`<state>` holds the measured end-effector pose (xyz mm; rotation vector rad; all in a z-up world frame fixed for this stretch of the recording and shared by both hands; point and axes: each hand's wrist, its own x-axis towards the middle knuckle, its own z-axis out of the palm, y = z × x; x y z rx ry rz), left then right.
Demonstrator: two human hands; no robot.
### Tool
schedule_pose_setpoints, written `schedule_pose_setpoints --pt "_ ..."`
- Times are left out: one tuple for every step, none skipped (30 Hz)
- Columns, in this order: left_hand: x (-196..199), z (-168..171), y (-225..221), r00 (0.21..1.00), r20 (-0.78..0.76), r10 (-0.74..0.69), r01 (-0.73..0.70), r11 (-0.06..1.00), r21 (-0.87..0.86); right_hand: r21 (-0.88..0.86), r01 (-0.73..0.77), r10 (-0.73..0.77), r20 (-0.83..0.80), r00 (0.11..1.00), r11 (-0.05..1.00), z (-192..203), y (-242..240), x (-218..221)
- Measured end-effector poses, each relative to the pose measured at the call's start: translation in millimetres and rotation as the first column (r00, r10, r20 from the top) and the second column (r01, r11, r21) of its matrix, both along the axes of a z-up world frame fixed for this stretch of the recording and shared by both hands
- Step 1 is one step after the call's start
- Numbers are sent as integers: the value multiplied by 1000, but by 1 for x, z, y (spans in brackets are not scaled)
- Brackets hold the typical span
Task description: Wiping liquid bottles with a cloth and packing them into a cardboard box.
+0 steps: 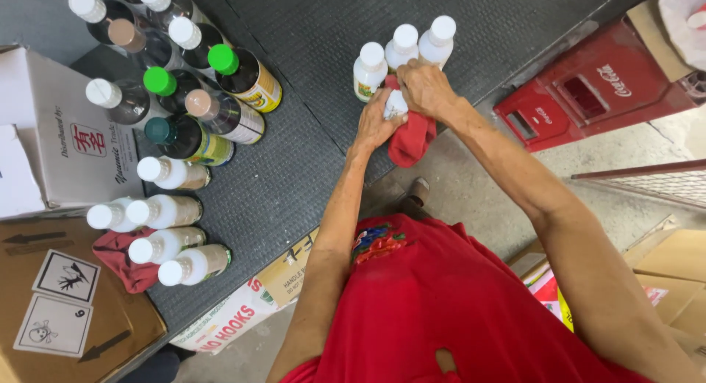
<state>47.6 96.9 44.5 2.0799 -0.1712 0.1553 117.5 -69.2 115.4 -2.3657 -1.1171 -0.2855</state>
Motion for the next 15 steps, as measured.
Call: schedule_pose_setpoints --pt "0 2 0 1000 28 -13 13 1000 -19 -72 66 -71 -66 995 995 -10 -3 7" --pt "-6 1 1 999 46 -25 27 999 -34 -146 125 -145 -137 980 981 -23 -4 10" --pt "-9 3 0 999 43 -26 27 999 -32 -144 125 -145 -141 979 982 -24 -6 12" --pt "-11 5 0 998 59 -37 39 998 -44 -189 144 -187 -233 954 971 -24 -8 15" --pt "-13 8 -1 996 76 -48 52 997 -56 -234 158 -230 -321 919 959 -24 -10 18" --pt "-12 7 0 996 71 -49 53 997 -55 -234 159 -231 -326 917 959 -19 -9 13" --pt "-11 7 0 999 39 -34 36 997 -64 -129 122 -155 -288 945 984 -15 -9 8" --pt "-6 7 -1 1000 15 -21 22 997 -74 -26 82 -86 -232 969 996 -9 -11 6" --pt "-5 11 0 1000 17 -25 27 997 -74 -26 86 -90 -230 969 996 -8 -10 4" --pt "-6 14 1 999 -10 -46 45 997 -60 2 16 -16 -167 986 1000 -7 -8 1" --pt "-7 17 3 997 -38 -66 65 997 -45 26 -56 58 -103 993 998 -6 -6 -2" --pt "-7 20 4 997 -39 -64 62 997 -43 28 -58 61 -103 993 998 -2 -4 -5" --pt "-6 24 4 996 -71 -63 61 998 -31 -14 -57 56 -59 997 998 2 -2 -7" --pt "-6 26 4 992 -104 -65 63 998 -19 -57 -51 51 -15 999 997 5 -1 -11" --pt "-7 23 2 992 -106 -65 63 998 -18 -55 -51 50 -17 999 997 2 -1 -12"
